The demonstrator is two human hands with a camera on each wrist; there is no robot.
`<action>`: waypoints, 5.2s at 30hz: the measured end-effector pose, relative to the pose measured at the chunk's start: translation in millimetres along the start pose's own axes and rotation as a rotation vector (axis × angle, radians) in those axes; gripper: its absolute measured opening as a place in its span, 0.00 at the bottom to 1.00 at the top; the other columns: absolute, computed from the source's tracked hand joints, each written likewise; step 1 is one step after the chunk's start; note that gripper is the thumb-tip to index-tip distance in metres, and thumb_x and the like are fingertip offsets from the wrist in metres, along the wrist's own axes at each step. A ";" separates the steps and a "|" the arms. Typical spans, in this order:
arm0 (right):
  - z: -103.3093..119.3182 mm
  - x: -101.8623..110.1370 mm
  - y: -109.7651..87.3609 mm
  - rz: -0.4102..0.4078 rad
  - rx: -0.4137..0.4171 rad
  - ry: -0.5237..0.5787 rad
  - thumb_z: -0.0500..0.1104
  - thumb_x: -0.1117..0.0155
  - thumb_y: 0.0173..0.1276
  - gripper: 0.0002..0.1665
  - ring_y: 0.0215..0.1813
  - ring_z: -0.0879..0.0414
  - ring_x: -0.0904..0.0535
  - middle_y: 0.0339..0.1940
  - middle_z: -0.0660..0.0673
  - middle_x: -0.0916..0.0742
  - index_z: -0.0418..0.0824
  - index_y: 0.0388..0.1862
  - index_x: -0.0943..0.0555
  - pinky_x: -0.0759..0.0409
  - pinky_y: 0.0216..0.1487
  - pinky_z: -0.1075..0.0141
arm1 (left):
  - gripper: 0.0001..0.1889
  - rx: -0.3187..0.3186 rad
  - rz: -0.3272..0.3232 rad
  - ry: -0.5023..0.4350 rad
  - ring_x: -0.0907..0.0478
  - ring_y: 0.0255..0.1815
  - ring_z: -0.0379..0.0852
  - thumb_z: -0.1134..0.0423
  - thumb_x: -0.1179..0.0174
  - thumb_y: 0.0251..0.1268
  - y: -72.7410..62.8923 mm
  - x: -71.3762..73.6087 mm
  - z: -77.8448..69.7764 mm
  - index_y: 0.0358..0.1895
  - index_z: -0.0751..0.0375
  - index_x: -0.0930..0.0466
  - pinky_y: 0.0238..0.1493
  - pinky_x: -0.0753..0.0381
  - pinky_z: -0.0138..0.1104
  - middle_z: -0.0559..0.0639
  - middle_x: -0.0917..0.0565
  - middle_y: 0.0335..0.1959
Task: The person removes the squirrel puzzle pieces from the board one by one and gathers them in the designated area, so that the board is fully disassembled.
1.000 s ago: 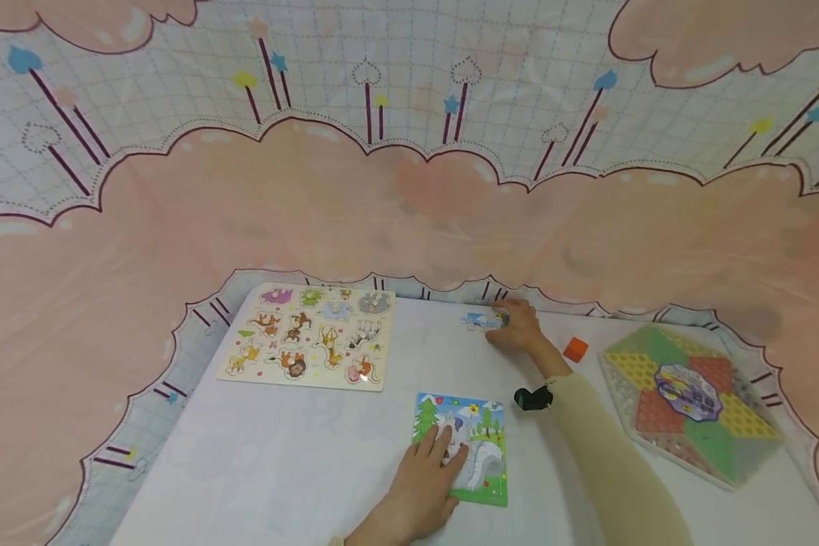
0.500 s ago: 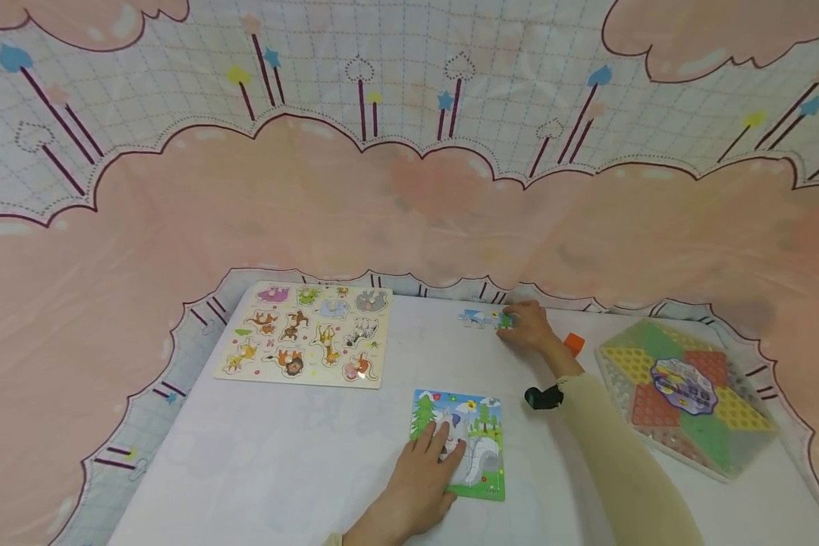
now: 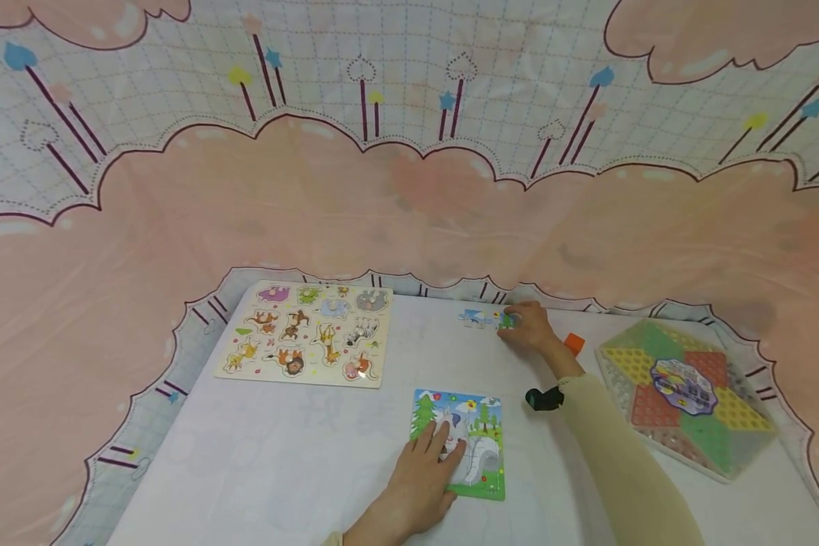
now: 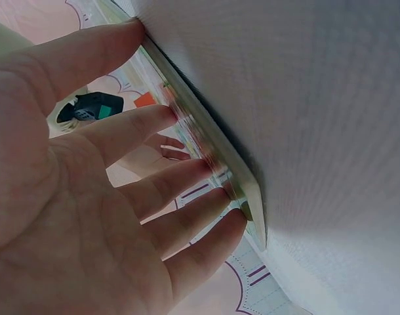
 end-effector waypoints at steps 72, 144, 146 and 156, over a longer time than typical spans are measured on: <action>127.2 -86.2 -122.7 0.059 0.100 0.498 0.39 0.36 0.68 0.10 0.36 0.55 0.20 0.36 0.44 0.14 0.33 0.42 0.16 0.22 0.39 0.60 | 0.21 0.042 -0.196 0.233 0.28 0.56 0.57 0.60 0.33 0.59 -3.7 6.9 -22.6 0.58 0.53 0.18 0.47 0.19 0.39 0.60 0.22 0.58; 86.4 -26.6 48.3 0.192 -0.029 0.220 0.38 0.37 0.69 0.13 0.52 0.46 0.24 0.52 0.37 0.17 0.31 0.48 0.16 0.26 0.57 0.55 | 0.32 0.023 -0.033 0.176 0.31 0.59 0.58 0.55 0.25 0.51 -2.0 0.1 -17.9 0.63 0.55 0.22 0.46 0.20 0.37 0.63 0.26 0.62; 85.3 -26.1 49.5 0.190 -0.022 0.214 0.37 0.37 0.70 0.13 0.53 0.46 0.25 0.52 0.37 0.17 0.31 0.48 0.15 0.26 0.58 0.55 | 0.32 0.020 -0.034 0.176 0.32 0.59 0.58 0.54 0.25 0.51 -1.8 -0.3 -17.9 0.62 0.55 0.22 0.46 0.20 0.37 0.63 0.26 0.62; 84.6 -32.9 55.4 0.185 -0.007 0.144 0.38 0.39 0.71 0.13 0.50 0.47 0.25 0.51 0.37 0.18 0.31 0.47 0.16 0.25 0.53 0.57 | 0.32 0.029 -0.041 0.161 0.32 0.60 0.58 0.55 0.25 0.51 -2.2 0.1 -16.7 0.63 0.56 0.22 0.47 0.20 0.38 0.63 0.26 0.63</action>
Point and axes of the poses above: each hand's wrist, its own y-axis towards the middle knuckle, its own x-axis out of the back of the hand, z = x × y, the point moved 6 cm from there along y, towards the middle knuckle
